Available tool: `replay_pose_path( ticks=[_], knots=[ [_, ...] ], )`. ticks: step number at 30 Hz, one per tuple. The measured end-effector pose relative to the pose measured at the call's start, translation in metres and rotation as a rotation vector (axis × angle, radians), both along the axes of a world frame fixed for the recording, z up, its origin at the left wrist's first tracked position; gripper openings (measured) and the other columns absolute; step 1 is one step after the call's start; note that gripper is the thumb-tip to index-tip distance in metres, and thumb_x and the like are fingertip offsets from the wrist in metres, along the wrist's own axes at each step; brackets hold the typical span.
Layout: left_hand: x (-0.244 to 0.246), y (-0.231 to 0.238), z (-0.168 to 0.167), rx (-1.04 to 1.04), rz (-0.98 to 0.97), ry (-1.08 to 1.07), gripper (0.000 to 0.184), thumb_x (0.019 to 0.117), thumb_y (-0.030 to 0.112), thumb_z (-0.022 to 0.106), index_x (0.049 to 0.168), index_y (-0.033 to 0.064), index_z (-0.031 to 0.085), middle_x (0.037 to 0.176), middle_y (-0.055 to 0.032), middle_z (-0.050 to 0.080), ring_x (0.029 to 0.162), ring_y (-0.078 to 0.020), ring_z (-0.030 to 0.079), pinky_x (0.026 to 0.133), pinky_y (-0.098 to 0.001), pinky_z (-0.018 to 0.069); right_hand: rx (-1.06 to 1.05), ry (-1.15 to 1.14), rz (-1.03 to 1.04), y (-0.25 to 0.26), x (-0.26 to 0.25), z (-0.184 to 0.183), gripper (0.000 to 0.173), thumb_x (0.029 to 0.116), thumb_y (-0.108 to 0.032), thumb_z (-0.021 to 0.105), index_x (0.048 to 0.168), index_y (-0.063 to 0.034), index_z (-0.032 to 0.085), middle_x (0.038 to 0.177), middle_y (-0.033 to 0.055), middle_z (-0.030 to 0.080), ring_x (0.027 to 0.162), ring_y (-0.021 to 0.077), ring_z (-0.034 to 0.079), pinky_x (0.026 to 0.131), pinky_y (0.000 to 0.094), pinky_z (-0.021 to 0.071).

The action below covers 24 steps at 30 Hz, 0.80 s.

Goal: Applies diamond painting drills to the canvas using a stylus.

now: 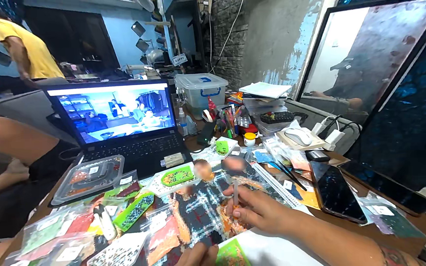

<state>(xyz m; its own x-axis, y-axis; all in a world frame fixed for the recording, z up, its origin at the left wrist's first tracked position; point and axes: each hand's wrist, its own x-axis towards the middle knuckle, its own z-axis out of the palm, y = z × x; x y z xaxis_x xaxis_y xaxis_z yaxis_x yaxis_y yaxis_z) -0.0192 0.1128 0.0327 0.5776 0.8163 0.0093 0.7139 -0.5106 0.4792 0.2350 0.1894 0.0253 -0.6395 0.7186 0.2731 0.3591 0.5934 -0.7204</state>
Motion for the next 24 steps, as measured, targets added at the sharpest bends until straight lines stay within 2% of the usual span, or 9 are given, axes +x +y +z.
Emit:
replay_pose_path(
  ticks=[4, 14, 19, 24],
  knots=[
    [0.001, 0.0, -0.001, 0.011, -0.01, 0.013, 0.054, 0.0932, 0.03, 0.074, 0.132, -0.0055, 0.065, 0.113, -0.0256, 0.066, 0.103, -0.0437, 0.066, 0.087, -0.054, 0.0559, 0.016, -0.01, 0.003, 0.001, 0.001, -0.001, 0.039, 0.1068, -0.014, 0.049, 0.142, 0.0022, 0.047, 0.106, 0.0131, 0.069, 0.088, 0.0161, 0.067, 0.083, 0.0318, 0.057],
    [0.002, -0.001, 0.001, 0.027, -0.015, 0.028, 0.054, 0.0933, 0.032, 0.074, 0.132, -0.005, 0.066, 0.112, -0.0249, 0.067, 0.104, -0.0428, 0.066, 0.088, -0.0518, 0.056, 0.048, 0.037, 0.021, 0.001, 0.004, -0.005, 0.03, 0.1069, -0.017, 0.051, 0.128, 0.0042, 0.055, 0.107, 0.0131, 0.069, 0.094, 0.0134, 0.068, 0.087, 0.029, 0.0565],
    [0.002, 0.0, 0.001, 0.003, -0.014, 0.028, 0.054, 0.0939, 0.033, 0.073, 0.132, -0.0044, 0.066, 0.113, -0.0255, 0.067, 0.105, -0.0435, 0.066, 0.088, -0.0532, 0.0559, 0.058, 0.137, -0.003, -0.005, 0.003, -0.002, 0.029, 0.1054, -0.018, 0.054, 0.122, 0.0051, 0.058, 0.103, 0.0111, 0.069, 0.094, 0.008, 0.067, 0.086, 0.0243, 0.056],
    [0.002, 0.0, -0.001, 0.023, -0.001, 0.008, 0.053, 0.0929, 0.032, 0.075, 0.13, -0.0049, 0.067, 0.112, -0.0257, 0.067, 0.103, -0.0438, 0.066, 0.086, -0.0542, 0.0565, 0.069, 0.261, 0.123, -0.01, 0.0, -0.002, 0.022, 0.1052, -0.017, 0.055, 0.114, 0.0026, 0.057, 0.1, 0.01, 0.069, 0.091, 0.0051, 0.067, 0.083, 0.0216, 0.0563]
  ],
)
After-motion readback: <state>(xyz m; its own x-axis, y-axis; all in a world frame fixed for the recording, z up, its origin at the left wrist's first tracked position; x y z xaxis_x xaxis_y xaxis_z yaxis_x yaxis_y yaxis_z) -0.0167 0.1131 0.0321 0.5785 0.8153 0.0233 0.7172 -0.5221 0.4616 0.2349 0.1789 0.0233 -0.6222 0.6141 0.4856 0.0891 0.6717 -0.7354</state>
